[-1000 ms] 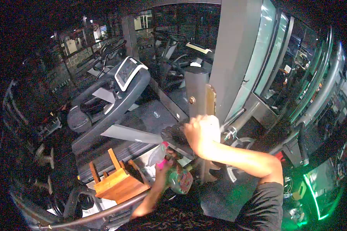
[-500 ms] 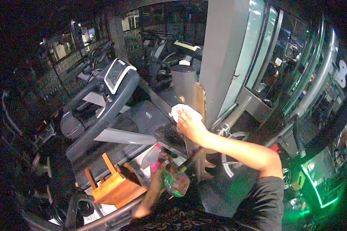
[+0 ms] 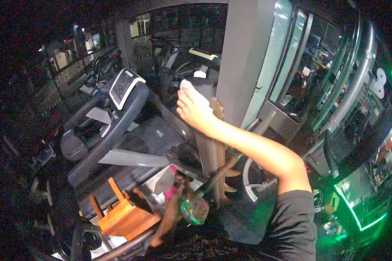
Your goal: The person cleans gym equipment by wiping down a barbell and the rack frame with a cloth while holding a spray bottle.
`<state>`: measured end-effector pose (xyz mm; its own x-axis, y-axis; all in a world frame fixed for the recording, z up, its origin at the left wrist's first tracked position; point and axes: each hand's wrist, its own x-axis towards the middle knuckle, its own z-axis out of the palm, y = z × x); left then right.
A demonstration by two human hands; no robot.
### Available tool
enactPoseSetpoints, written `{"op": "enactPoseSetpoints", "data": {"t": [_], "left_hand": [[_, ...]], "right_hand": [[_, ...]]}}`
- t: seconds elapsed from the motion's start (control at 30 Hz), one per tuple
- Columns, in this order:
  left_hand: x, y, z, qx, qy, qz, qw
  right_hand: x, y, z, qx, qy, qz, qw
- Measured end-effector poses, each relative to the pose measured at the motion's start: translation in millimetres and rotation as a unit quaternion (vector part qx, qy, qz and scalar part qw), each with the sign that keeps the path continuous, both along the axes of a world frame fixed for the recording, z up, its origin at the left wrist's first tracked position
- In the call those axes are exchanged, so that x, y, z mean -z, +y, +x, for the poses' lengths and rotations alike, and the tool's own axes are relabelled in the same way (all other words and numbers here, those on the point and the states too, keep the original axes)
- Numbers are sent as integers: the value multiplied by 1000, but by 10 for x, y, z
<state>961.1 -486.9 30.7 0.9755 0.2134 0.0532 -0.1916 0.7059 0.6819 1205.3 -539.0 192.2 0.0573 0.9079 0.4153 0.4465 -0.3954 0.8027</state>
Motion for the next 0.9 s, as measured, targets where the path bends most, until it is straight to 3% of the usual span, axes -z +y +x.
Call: {"op": "enactPoseSetpoints", "data": {"t": [0.1, 0.23, 0.43, 0.53, 0.63, 0.73, 0.83, 0.9], "left_hand": [[-51, 41, 17, 23, -74, -15, 997], [-81, 37, -15, 11, -32, -70, 997], [-27, -1, -4, -3, -23, -33, 999], [7, 4, -1, 23, -15, -58, 998], [-41, 3, 18, 26, -53, -30, 998], [-43, 1, 21, 23, -62, 22, 998], [-5, -21, 32, 9, -38, 25, 999], [16, -21, 40, 8, -55, -2, 998]], "right_hand": [[65, -14, 168, 25, 22, 13, 999], [-343, -215, -192, -2, 52, 4, 999], [-537, -177, -164, -26, 100, 82, 991], [-594, 13, 14, -22, 175, 197, 964], [-951, 172, 163, 152, 360, 183, 902], [-985, 212, 281, 189, 392, 218, 874], [-837, 135, 162, 135, 326, 218, 910], [-610, 69, 5, 46, 206, 262, 942]]}}
